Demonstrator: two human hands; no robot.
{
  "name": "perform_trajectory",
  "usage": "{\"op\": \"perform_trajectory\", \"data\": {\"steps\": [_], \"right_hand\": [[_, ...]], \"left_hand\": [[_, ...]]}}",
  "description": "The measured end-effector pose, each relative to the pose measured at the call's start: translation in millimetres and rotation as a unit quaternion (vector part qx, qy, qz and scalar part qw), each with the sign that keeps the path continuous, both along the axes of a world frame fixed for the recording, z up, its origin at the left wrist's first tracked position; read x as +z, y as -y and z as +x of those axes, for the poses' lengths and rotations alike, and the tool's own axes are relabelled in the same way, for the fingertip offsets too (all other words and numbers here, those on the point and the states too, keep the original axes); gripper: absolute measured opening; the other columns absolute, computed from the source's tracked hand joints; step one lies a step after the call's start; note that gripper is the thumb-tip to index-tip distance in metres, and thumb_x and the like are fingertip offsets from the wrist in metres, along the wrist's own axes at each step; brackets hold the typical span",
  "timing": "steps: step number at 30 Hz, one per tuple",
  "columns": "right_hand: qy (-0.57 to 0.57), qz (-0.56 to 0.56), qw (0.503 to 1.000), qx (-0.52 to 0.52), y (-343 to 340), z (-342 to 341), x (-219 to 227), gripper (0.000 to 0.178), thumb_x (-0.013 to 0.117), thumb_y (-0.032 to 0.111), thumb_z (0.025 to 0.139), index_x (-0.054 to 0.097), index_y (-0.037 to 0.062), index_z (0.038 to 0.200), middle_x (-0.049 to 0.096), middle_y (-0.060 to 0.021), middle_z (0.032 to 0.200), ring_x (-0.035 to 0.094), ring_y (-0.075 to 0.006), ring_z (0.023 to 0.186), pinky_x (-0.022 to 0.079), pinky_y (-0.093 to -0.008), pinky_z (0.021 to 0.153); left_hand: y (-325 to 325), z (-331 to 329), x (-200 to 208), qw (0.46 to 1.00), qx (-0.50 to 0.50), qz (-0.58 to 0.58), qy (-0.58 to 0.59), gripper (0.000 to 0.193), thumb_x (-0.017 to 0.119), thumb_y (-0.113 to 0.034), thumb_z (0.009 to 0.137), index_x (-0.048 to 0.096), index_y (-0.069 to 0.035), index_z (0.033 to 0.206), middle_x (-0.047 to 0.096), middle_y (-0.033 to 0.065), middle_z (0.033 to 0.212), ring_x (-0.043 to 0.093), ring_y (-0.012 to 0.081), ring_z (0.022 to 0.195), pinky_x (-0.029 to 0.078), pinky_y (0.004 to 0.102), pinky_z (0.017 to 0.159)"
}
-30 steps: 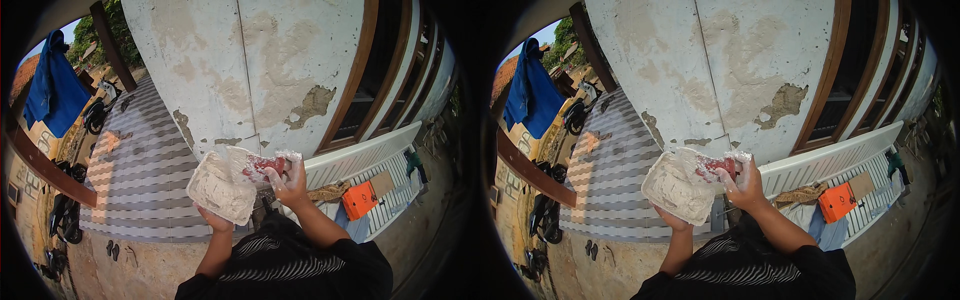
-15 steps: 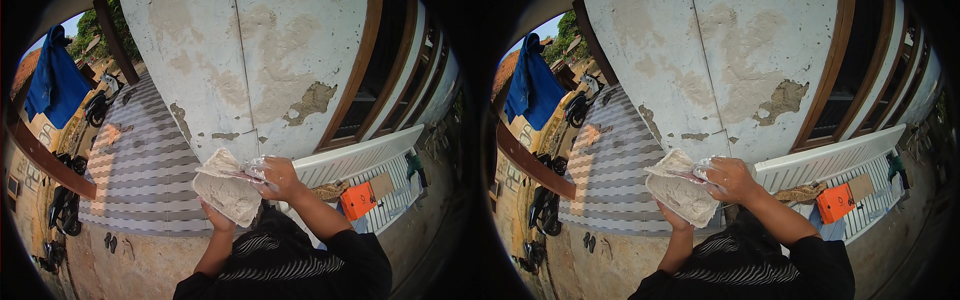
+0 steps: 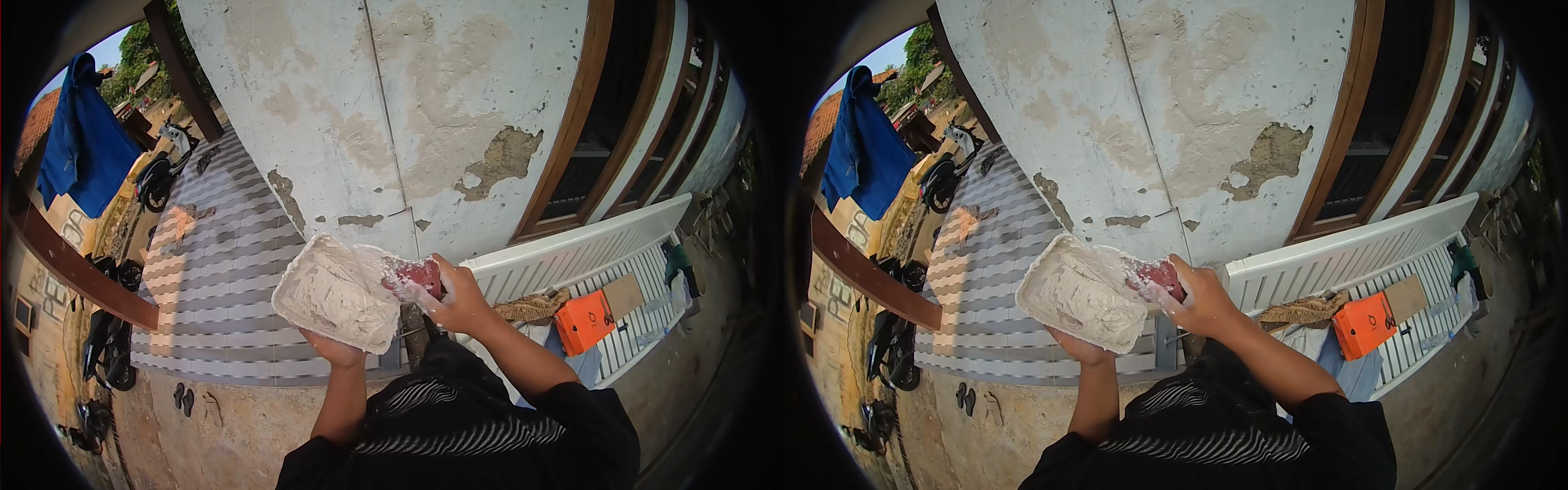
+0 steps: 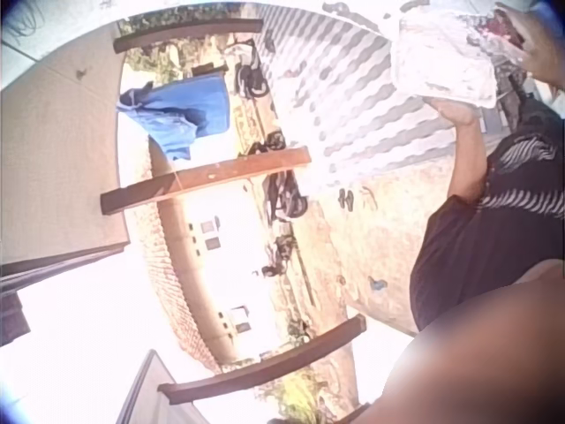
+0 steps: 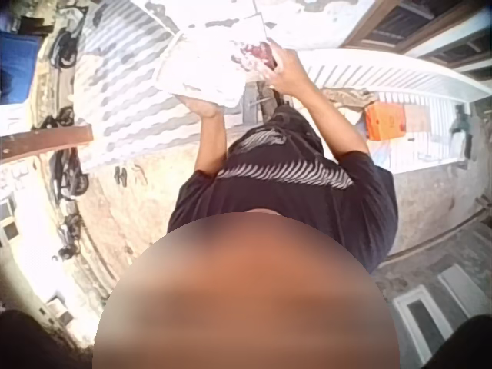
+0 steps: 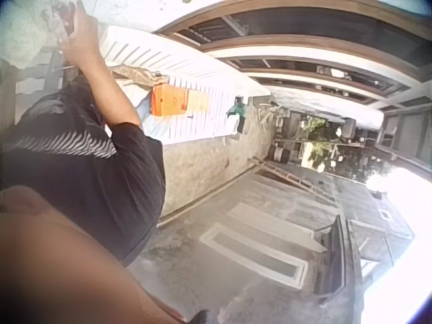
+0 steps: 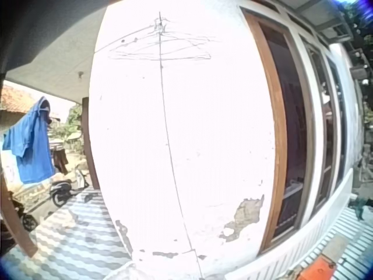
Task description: Applying putty to a damaged area of an exterior wall using a spatula.
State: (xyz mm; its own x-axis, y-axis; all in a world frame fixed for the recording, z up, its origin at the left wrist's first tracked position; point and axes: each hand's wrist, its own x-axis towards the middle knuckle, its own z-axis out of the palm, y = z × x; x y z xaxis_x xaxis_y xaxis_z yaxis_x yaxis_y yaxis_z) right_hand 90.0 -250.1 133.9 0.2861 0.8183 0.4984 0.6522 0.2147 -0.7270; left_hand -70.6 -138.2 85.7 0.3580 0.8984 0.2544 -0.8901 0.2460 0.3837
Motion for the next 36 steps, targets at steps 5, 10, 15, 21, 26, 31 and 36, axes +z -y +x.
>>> {"op": "perform_trajectory", "data": {"steps": [5, 10, 15, 21, 26, 31, 36], "right_hand": [[-0.093, -0.011, 0.995, -0.024, -1, -7, -2, 0.029, 0.065, 0.013, 0.087, 0.050, -0.0030, 0.106, 0.062, -0.0194, 0.070, 0.062, -0.0276, 0.056, 0.047, -0.0349, 0.053], [-0.196, -0.068, 0.978, -0.002, 0, -10, -7, 0.030, 0.063, 0.010, 0.089, 0.047, -0.0023, 0.112, 0.062, -0.0123, 0.069, 0.059, -0.0144, 0.059, 0.047, -0.0298, 0.055], [-0.371, 0.080, 0.925, 0.000, -16, -15, -9, 0.027, 0.061, 0.007, 0.090, 0.049, -0.0011, 0.113, 0.064, -0.0098, 0.085, 0.055, -0.0061, 0.072, 0.048, -0.0287, 0.058], [-0.024, 0.050, 0.998, -0.015, -19, -20, 2, 0.037, 0.067, 0.013, 0.085, 0.051, -0.0084, 0.110, 0.065, -0.0199, 0.076, 0.066, -0.0284, 0.064, 0.051, -0.0349, 0.062], [0.041, 0.006, 0.998, -0.036, -21, -4, 7, 0.039, 0.067, 0.013, 0.086, 0.050, -0.0097, 0.113, 0.065, -0.0202, 0.075, 0.068, -0.0322, 0.066, 0.050, -0.0351, 0.061], [-0.004, -0.014, 1.000, -0.027, -22, 9, 5, 0.054, 0.065, 0.015, 0.084, 0.043, -0.0151, 0.124, 0.064, -0.0274, 0.085, 0.064, -0.0425, 0.077, 0.050, -0.0452, 0.070], [0.060, -0.050, 0.997, 0.003, -23, 34, 24, 0.049, 0.065, 0.013, 0.085, 0.048, -0.0060, 0.126, 0.066, -0.0231, 0.091, 0.063, -0.0416, 0.084, 0.049, -0.0442, 0.075]], "left_hand": [[4, 13, 11, 0.999, -0.020, -0.019, 0.018, 0.078, 0.031, -0.067, 0.092, 0.022, -0.017, 0.151, 0.025, 0.0076, 0.155, 0.029, 0.0336, 0.140, 0.025, 0.0526, 0.114], [-2, 14, -7, 0.996, -0.034, -0.002, 0.077, 0.072, 0.033, -0.063, 0.094, 0.029, -0.015, 0.148, 0.033, 0.0080, 0.152, 0.036, 0.0324, 0.136, 0.029, 0.0510, 0.113], [4, 18, -4, 0.999, 0.007, -0.051, 0.018, 0.072, 0.031, -0.063, 0.095, 0.027, -0.016, 0.149, 0.032, 0.0084, 0.152, 0.036, 0.0324, 0.137, 0.031, 0.0495, 0.112], [12, 19, -16, 0.997, -0.043, -0.058, 0.003, 0.068, 0.030, -0.058, 0.097, 0.031, -0.012, 0.147, 0.038, 0.0109, 0.148, 0.040, 0.0325, 0.133, 0.033, 0.0485, 0.111], [15, 14, -16, 0.995, -0.071, -0.073, 0.020, 0.066, 0.031, -0.056, 0.097, 0.033, -0.011, 0.146, 0.041, 0.0116, 0.146, 0.043, 0.0327, 0.131, 0.035, 0.0484, 0.110], [16, 8, -23, 0.992, -0.086, -0.091, -0.003, 0.067, 0.031, -0.055, 0.097, 0.033, -0.010, 0.146, 0.043, 0.0126, 0.144, 0.046, 0.0338, 0.128, 0.038, 0.0488, 0.107], [27, 1, -25, 0.985, -0.146, -0.021, -0.086, 0.067, 0.030, -0.056, 0.099, 0.032, -0.008, 0.146, 0.045, 0.0128, 0.142, 0.049, 0.0308, 0.126, 0.041, 0.0450, 0.105]]}}
